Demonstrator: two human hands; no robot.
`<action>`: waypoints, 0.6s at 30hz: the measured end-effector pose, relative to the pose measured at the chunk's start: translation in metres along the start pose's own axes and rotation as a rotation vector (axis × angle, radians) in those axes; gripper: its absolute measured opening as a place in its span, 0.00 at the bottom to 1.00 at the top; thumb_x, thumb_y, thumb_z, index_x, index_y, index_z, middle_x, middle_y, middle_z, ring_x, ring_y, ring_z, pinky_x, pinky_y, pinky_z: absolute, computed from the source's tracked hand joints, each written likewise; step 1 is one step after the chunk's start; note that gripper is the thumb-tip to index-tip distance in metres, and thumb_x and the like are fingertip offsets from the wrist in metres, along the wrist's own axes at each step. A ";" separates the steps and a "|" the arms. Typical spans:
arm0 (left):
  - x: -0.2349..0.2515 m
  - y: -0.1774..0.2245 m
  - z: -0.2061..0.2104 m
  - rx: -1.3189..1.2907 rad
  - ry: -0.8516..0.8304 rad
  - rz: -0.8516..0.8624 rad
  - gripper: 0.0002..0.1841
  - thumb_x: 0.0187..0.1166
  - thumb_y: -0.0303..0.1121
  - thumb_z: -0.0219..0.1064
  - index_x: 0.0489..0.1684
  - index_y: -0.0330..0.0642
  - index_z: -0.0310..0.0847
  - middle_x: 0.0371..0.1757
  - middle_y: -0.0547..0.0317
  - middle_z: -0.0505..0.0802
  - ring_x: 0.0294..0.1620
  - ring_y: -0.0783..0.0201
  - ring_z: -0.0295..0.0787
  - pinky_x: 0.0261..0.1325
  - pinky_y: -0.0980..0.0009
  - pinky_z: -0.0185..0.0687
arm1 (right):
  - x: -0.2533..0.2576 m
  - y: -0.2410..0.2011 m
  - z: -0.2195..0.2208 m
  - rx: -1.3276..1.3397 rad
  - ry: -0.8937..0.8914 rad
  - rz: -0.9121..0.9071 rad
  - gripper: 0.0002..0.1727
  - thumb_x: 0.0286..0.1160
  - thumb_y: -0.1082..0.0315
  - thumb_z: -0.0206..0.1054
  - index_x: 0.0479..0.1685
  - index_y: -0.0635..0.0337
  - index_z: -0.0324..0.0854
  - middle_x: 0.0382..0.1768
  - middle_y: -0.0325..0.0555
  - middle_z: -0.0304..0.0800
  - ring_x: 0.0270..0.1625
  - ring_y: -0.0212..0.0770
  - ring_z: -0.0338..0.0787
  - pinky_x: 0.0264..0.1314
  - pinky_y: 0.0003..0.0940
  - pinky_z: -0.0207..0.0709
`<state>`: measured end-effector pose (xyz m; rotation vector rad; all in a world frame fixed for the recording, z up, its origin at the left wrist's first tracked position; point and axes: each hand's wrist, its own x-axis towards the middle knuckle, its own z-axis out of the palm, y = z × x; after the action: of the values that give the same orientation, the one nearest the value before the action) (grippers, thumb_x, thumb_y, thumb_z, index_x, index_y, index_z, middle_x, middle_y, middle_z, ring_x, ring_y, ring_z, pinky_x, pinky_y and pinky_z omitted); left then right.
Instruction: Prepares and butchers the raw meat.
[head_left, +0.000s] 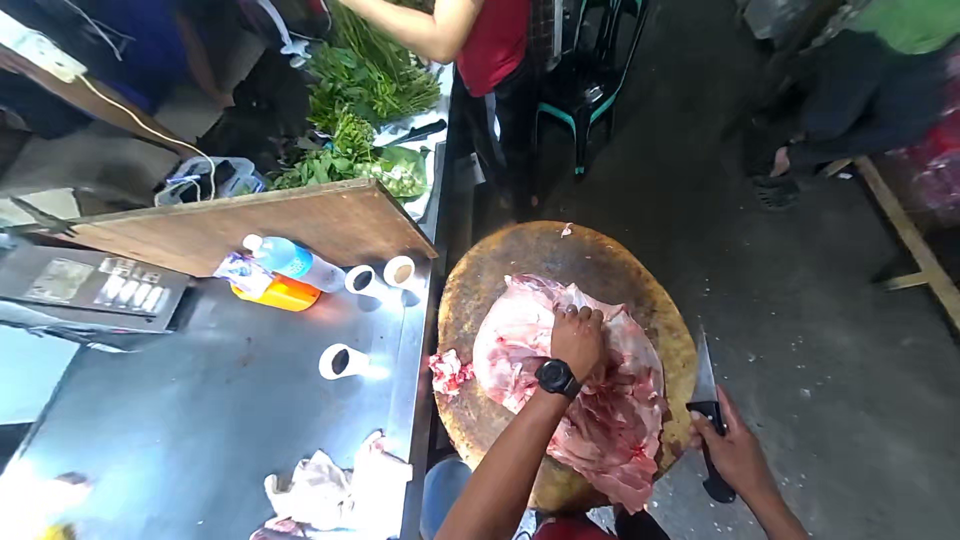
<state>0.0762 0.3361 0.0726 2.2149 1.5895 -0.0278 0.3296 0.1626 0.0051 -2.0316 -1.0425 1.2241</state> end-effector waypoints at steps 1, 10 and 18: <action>-0.006 0.000 0.003 -0.002 0.023 -0.001 0.18 0.83 0.40 0.58 0.64 0.45 0.86 0.64 0.52 0.90 0.68 0.50 0.83 0.73 0.49 0.73 | 0.004 -0.012 0.002 0.019 -0.002 -0.024 0.39 0.86 0.64 0.63 0.95 0.52 0.49 0.41 0.55 0.92 0.31 0.47 0.93 0.36 0.49 0.91; -0.042 0.001 0.003 -0.117 0.158 -0.047 0.16 0.81 0.42 0.60 0.52 0.44 0.90 0.59 0.54 0.93 0.62 0.54 0.89 0.70 0.54 0.79 | 0.036 -0.109 0.023 -0.082 -0.233 -0.250 0.36 0.88 0.54 0.59 0.95 0.45 0.54 0.67 0.51 0.87 0.52 0.43 0.93 0.58 0.47 0.88; -0.037 -0.029 -0.001 -0.108 0.169 0.011 0.15 0.79 0.43 0.63 0.51 0.45 0.90 0.60 0.56 0.93 0.60 0.55 0.89 0.66 0.54 0.81 | 0.073 -0.212 0.055 -0.525 -0.521 -0.381 0.36 0.93 0.55 0.50 0.98 0.32 0.42 0.67 0.60 0.87 0.64 0.59 0.89 0.70 0.61 0.77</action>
<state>0.0365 0.3107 0.0736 2.1909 1.6245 0.2485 0.2298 0.3434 0.1086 -1.7523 -2.0758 1.4013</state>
